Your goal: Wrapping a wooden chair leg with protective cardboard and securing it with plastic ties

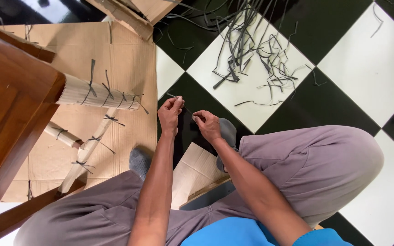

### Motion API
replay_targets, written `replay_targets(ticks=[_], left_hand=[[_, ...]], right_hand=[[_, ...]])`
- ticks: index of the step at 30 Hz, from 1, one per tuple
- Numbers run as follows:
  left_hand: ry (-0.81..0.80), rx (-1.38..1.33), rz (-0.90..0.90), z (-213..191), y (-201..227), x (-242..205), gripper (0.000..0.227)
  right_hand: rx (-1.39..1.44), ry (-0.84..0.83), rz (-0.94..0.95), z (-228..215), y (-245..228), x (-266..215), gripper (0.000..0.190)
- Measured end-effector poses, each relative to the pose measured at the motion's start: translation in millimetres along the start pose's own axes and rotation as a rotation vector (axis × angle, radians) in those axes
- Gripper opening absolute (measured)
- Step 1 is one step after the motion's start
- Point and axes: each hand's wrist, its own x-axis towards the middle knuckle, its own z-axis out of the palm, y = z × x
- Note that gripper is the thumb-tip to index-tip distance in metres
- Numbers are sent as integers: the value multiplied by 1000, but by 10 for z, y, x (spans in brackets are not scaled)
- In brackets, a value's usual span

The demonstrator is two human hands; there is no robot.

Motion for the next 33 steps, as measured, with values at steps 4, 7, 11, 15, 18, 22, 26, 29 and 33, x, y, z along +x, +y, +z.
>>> replay_targets(ticks=[4,7,11,15,18,22,26,29,33], left_hand=[[52,-23,16,-74,78,27,16],[94,-39,34,-125,160,-24,17],[120,-54,56,-217,156,-26,18],[147,-82,85,-292,228,-44,19],[178,-82,108,-366,268,-71,19],[199,-107,109,-477,358,-146,18],[238,-130,152,-667,366,-186,15],[266,-124,193,-894,280,-188,13],[320,-146,197,-1135,240,-253,10]], right_hand=[[-62,-19,-7,11,-24,-43,10],[-118,-35,-26,27,5,-78,9],[-131,-72,-42,102,20,-113,9],[-158,-99,-25,220,104,-141,7],[-184,-107,-34,293,191,-153,9],[-209,-136,-44,360,124,-209,9],[-235,-156,-21,492,113,-224,10],[-261,-203,-13,603,156,-249,10],[-329,-214,-57,730,147,-283,17]])
